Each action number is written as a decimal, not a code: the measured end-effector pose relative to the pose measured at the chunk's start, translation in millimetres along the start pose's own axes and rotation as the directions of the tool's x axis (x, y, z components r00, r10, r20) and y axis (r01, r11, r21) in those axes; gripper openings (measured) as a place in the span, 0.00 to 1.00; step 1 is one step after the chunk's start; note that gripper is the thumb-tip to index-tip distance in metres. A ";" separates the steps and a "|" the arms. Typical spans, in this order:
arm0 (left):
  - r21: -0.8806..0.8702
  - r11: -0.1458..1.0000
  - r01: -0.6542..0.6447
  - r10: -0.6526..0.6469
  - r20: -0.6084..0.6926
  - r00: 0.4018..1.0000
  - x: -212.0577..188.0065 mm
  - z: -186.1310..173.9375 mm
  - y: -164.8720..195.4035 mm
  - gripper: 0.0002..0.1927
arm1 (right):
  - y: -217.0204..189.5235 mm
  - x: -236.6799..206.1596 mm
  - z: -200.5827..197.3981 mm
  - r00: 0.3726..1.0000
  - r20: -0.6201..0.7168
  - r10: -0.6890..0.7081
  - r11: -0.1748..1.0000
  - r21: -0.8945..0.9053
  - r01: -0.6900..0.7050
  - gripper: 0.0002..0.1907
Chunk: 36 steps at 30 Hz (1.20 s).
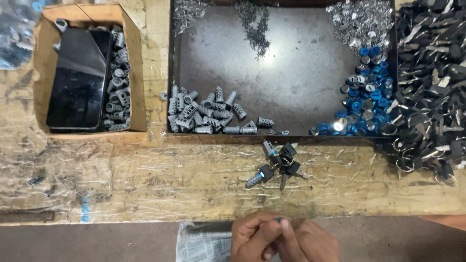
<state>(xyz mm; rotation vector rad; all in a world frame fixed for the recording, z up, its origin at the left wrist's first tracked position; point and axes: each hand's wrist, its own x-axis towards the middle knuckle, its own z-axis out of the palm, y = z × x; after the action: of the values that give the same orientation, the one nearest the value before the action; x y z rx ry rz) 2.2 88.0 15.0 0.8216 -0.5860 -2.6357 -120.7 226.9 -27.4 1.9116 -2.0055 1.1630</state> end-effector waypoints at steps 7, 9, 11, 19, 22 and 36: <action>0.736 0.450 -0.506 0.708 0.052 0.705 4.2 -21.1 21.8 0.13 | 11.6 130.6 -37.6 0.726 0.165 0.668 0.728 0.058 -0.683 0.05; 0.765 0.438 -0.472 0.725 0.010 0.689 8.7 -16.9 33.5 0.13 | 17.6 152.6 -28.4 0.690 0.086 0.719 0.693 -0.168 -0.701 0.06; 0.741 0.476 -0.474 0.706 0.000 0.708 16.4 -12.7 43.8 0.14 | 18.3 165.4 -12.5 0.682 0.029 0.731 0.651 -0.330 -0.683 0.09; 0.640 0.617 -0.459 0.616 -0.030 0.787 26.0 -16.0 60.9 0.13 | 1.2 140.7 -16.7 0.771 -0.092 0.630 0.773 0.159 -0.614 0.10; 0.540 0.727 -0.424 0.509 -0.009 0.861 28.8 -15.9 64.0 0.13 | 10.2 132.9 -25.8 0.777 -0.048 0.627 0.704 0.461 -0.540 0.06; 0.599 0.588 -0.543 0.513 0.243 0.823 22.7 0.4 81.0 0.10 | -1.7 166.8 -43.3 0.963 0.215 0.160 0.981 0.074 -0.180 0.10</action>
<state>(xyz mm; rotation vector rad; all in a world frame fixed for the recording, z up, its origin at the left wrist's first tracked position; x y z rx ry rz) -1.6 8.8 42.8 0.6059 -1.5528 -1.8742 -167.4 120.9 100.2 2.0147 -2.3037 1.1557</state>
